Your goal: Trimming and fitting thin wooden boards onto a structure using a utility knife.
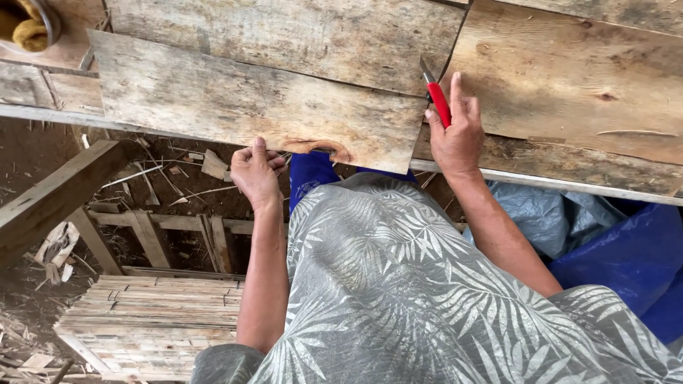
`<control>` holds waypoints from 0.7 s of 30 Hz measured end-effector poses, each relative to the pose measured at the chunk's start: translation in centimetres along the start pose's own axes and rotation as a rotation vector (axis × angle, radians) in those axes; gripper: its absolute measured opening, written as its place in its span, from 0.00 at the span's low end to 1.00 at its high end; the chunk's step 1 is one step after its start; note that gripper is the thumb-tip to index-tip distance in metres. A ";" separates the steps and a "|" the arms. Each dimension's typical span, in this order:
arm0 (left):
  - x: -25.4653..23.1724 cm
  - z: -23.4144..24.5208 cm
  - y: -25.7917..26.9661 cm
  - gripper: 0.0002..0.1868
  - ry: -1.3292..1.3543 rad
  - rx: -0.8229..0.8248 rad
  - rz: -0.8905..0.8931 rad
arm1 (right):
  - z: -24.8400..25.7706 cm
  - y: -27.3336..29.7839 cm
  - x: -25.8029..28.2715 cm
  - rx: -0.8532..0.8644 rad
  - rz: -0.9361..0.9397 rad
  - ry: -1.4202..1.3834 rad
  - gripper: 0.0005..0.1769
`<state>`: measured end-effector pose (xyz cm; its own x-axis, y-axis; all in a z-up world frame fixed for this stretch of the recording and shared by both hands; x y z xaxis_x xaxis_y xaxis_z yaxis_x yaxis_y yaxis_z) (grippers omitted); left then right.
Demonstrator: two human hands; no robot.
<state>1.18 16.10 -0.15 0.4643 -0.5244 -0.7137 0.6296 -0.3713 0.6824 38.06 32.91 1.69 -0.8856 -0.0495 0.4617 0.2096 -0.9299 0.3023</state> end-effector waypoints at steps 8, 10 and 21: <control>-2.1 0.0 0.5 0.11 -0.221 0.032 0.089 | -0.7 -0.1 -0.3 0.014 -0.027 0.029 0.51; -2.2 0.1 0.5 0.12 -0.258 0.014 0.094 | -0.5 0.3 -0.2 0.008 0.006 0.028 0.51; -5.8 4.5 -1.0 0.38 -0.555 -0.299 -0.083 | -0.1 0.4 1.9 -0.040 0.123 0.112 0.49</control>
<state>-4.95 16.02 4.00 0.0648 -0.8518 -0.5199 0.8336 -0.2402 0.4974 36.43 32.42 2.56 -0.8953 -0.2020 0.3970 0.3045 -0.9280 0.2145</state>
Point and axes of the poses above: each hand's wrist, its own y-axis away from the middle knuckle, its own z-axis out of the back of the hand, x = y × z, the point moved 7 cm from there along -y, towards the middle knuckle, and after that the axes turned 10 degrees about x, right-handed, at the moved point
